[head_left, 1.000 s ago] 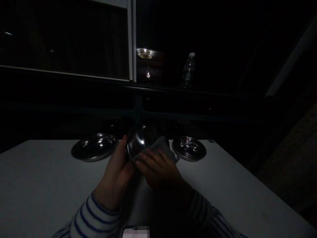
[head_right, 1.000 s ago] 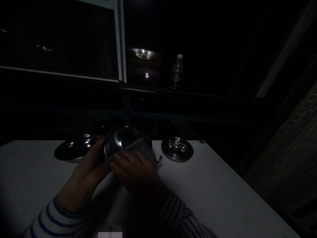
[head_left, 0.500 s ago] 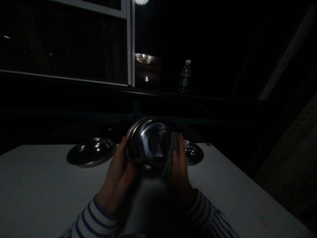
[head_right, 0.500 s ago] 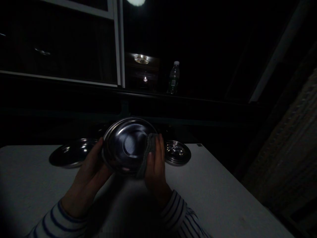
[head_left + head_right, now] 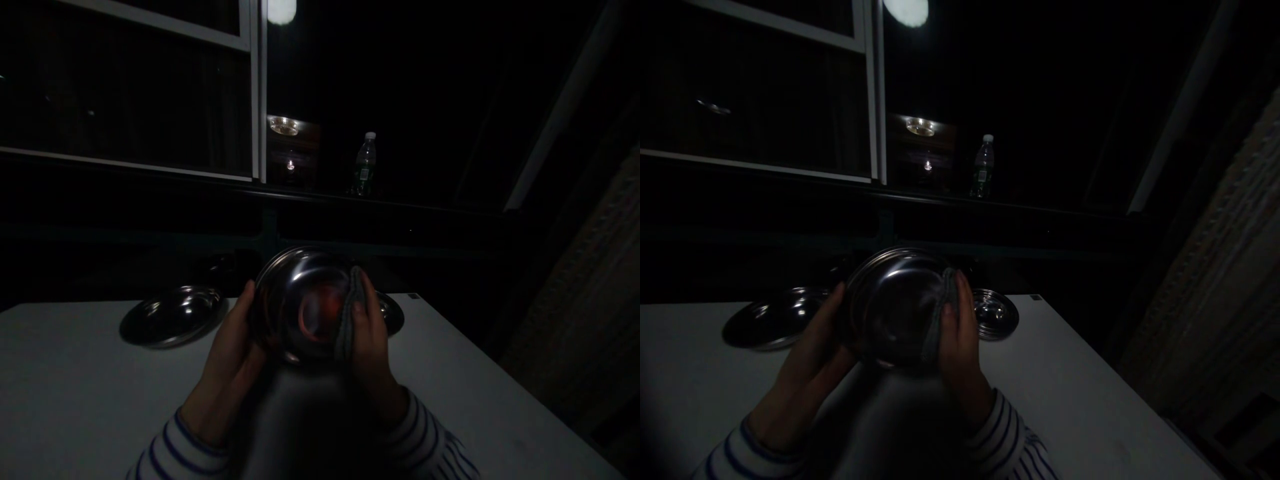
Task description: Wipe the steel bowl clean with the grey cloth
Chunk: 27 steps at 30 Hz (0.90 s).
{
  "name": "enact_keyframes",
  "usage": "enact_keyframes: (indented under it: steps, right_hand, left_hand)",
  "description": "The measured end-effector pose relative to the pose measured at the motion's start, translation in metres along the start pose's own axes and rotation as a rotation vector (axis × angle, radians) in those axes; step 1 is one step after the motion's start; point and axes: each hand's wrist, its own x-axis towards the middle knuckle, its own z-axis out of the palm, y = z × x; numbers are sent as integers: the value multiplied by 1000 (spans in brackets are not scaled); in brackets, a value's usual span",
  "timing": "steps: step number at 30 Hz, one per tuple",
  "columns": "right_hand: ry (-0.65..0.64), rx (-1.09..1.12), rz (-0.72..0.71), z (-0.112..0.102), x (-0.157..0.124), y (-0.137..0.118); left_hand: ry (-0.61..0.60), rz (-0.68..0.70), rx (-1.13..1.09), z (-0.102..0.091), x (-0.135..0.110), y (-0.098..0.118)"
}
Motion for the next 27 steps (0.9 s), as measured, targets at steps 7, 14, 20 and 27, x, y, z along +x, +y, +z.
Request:
enact_keyframes:
  steps: [7, 14, 20, 27]
  right_hand:
    - [-218, -188, -200, -18, 13, -8]
    - [-358, -379, -530, -9, 8, -33]
    - [-339, -332, -508, -5, 9, -23]
    - [-211, -91, -148, -9, 11, 5]
  left_hand:
    - [61, -48, 158, -8, 4, -4]
    - [-12, -16, 350, -1, -2, -11]
    - [14, -10, 337, -3, 0, -13]
    - [113, -57, 55, -10, 6, -1]
